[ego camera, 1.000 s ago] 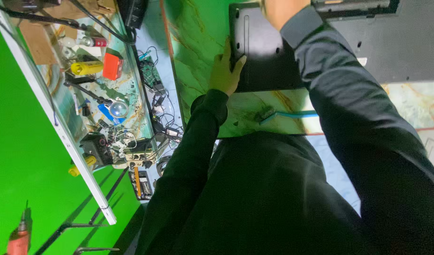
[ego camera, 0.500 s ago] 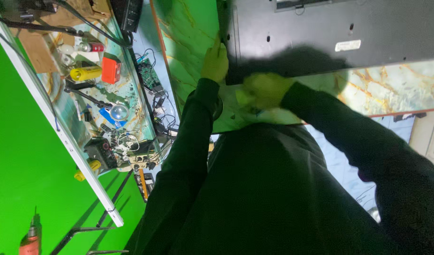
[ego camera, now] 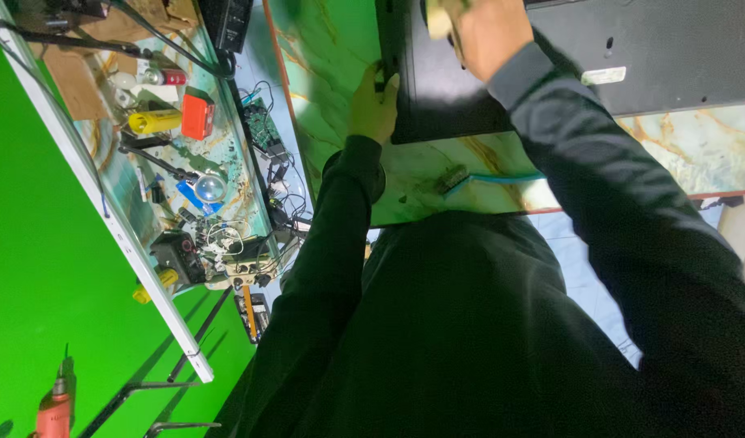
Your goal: The person wipes the back of a black electronic device with a yellow cloth. They then flip the device over to reveal the internal circuit boards and continue wiping the surface with the cloth.
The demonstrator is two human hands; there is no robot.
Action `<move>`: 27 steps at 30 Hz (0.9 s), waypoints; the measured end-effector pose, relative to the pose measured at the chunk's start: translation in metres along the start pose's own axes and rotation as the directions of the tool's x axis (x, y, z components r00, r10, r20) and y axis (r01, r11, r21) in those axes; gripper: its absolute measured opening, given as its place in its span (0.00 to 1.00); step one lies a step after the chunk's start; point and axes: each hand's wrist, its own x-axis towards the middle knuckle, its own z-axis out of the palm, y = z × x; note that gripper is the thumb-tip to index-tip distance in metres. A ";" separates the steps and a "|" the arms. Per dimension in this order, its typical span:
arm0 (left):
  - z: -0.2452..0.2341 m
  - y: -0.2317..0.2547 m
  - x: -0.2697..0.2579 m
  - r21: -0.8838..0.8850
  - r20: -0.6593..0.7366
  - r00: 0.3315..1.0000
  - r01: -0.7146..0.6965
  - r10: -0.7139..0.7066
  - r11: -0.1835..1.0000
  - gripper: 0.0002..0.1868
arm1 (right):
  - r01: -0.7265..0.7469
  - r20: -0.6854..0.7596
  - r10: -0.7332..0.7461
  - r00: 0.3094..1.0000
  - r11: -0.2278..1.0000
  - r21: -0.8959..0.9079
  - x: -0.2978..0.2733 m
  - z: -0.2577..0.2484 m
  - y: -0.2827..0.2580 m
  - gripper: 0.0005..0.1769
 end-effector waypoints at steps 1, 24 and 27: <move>0.000 -0.004 -0.003 0.002 0.013 1.000 0.008 -0.008 1.000 0.29 | 0.042 -0.044 -0.043 0.998 0.999 -0.022 -0.015 -0.004 -0.008 0.13; 0.007 -0.013 0.000 0.251 -0.053 0.992 -0.094 0.111 0.963 0.26 | -0.199 0.262 0.161 0.952 0.972 0.123 0.015 -0.019 0.031 0.12; 0.011 -0.010 -0.002 0.237 -0.067 0.989 -0.114 0.133 0.965 0.25 | 0.019 -0.131 -0.005 0.991 0.994 0.104 -0.011 -0.023 0.018 0.18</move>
